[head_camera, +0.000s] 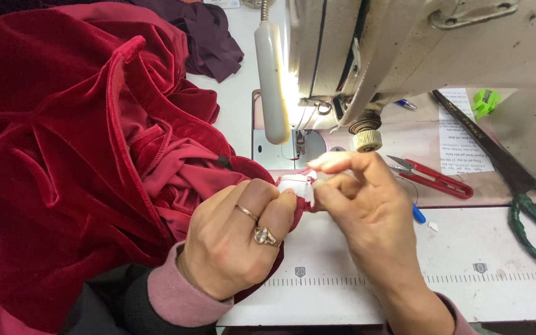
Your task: Hand-stitching and finishing a red velvet garment using a small tool at a sewing workstation.
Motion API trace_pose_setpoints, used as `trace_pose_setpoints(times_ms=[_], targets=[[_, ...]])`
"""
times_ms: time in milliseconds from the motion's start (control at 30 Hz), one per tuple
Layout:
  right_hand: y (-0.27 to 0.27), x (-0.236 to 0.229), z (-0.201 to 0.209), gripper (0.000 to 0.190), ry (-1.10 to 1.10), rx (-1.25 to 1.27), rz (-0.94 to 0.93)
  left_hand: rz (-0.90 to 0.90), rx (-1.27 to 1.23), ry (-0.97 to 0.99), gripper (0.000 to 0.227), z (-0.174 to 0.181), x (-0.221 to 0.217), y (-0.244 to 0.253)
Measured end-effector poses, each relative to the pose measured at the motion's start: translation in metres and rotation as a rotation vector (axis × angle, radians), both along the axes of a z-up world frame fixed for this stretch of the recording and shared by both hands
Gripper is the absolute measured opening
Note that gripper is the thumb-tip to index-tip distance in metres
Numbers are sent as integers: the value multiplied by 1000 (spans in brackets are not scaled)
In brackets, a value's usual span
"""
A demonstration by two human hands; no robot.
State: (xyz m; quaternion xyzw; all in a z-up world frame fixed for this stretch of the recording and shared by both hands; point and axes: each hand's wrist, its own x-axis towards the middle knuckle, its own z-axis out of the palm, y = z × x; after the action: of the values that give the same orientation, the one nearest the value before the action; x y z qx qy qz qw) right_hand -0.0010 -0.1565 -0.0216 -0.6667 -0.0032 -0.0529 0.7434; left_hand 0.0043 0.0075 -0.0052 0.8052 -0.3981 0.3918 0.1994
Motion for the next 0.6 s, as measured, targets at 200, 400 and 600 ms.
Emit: trace_pose_setpoints(times_ms=[200, 400, 600], targets=[[-11, -1, -5, 30, 88, 9, 271, -3, 46, -50, 21, -3, 2, -3], [-17, 4, -14, 14, 117, 174, 256, 23, -14, 189, 25, 5, -11, -8], [-28, 3, -10, 13, 123, 204, 145, 53, 92, 516, 43, 3, -23, 21]])
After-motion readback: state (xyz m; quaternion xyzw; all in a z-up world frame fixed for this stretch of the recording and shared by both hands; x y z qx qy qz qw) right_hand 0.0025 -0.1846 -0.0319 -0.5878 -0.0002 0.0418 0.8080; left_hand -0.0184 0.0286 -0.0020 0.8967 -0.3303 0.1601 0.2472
